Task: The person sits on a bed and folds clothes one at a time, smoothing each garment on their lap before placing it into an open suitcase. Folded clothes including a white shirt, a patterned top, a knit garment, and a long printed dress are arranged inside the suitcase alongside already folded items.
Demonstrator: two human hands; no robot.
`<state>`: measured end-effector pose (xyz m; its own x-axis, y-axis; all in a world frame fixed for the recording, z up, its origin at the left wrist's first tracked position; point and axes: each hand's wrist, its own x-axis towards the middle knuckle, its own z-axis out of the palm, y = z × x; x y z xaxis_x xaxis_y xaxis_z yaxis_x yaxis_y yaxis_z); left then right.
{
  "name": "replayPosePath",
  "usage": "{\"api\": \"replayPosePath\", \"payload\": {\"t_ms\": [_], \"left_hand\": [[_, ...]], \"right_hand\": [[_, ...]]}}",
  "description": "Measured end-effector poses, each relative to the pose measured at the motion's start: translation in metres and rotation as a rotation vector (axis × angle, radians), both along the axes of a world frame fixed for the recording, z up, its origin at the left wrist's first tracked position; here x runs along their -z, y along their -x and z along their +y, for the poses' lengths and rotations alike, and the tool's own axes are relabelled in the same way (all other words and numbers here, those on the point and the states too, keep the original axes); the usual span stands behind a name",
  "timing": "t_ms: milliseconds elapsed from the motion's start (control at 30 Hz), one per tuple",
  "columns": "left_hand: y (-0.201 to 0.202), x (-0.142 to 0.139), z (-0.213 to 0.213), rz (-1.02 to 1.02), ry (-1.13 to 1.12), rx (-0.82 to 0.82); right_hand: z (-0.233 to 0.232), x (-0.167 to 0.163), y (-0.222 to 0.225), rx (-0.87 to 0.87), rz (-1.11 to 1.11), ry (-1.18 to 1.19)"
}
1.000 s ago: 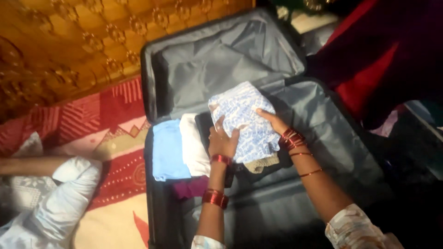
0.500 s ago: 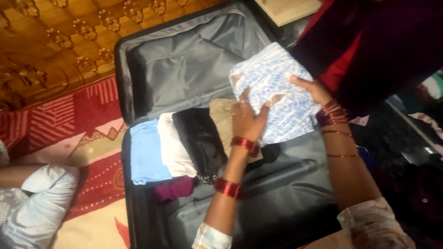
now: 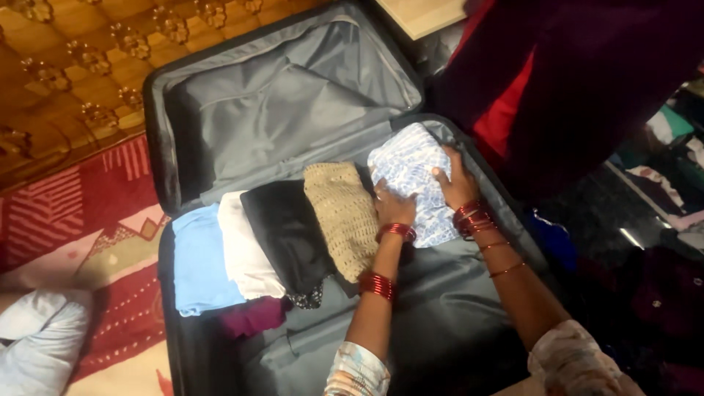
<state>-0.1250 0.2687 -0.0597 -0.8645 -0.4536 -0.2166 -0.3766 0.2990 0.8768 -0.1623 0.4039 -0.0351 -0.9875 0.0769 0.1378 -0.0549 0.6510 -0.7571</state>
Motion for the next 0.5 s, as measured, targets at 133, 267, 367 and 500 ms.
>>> {"api": "replayPosePath", "payload": {"t_ms": [133,267,367,500], "left_hand": [[-0.011,-0.006,-0.007,0.012,0.163,-0.010],[-0.014,-0.004,-0.018,0.035,0.107,0.010],[-0.012,0.003,-0.018,0.167,0.188,0.010],[-0.014,0.010,-0.008,0.105,0.312,0.019]], "right_hand": [[-0.005,0.023,0.007,-0.122,0.082,0.134],[-0.013,0.032,0.012,-0.164,0.110,0.187],[-0.010,0.031,0.013,-0.194,0.121,0.240],[-0.011,0.023,0.010,-0.082,-0.008,0.023]]}}
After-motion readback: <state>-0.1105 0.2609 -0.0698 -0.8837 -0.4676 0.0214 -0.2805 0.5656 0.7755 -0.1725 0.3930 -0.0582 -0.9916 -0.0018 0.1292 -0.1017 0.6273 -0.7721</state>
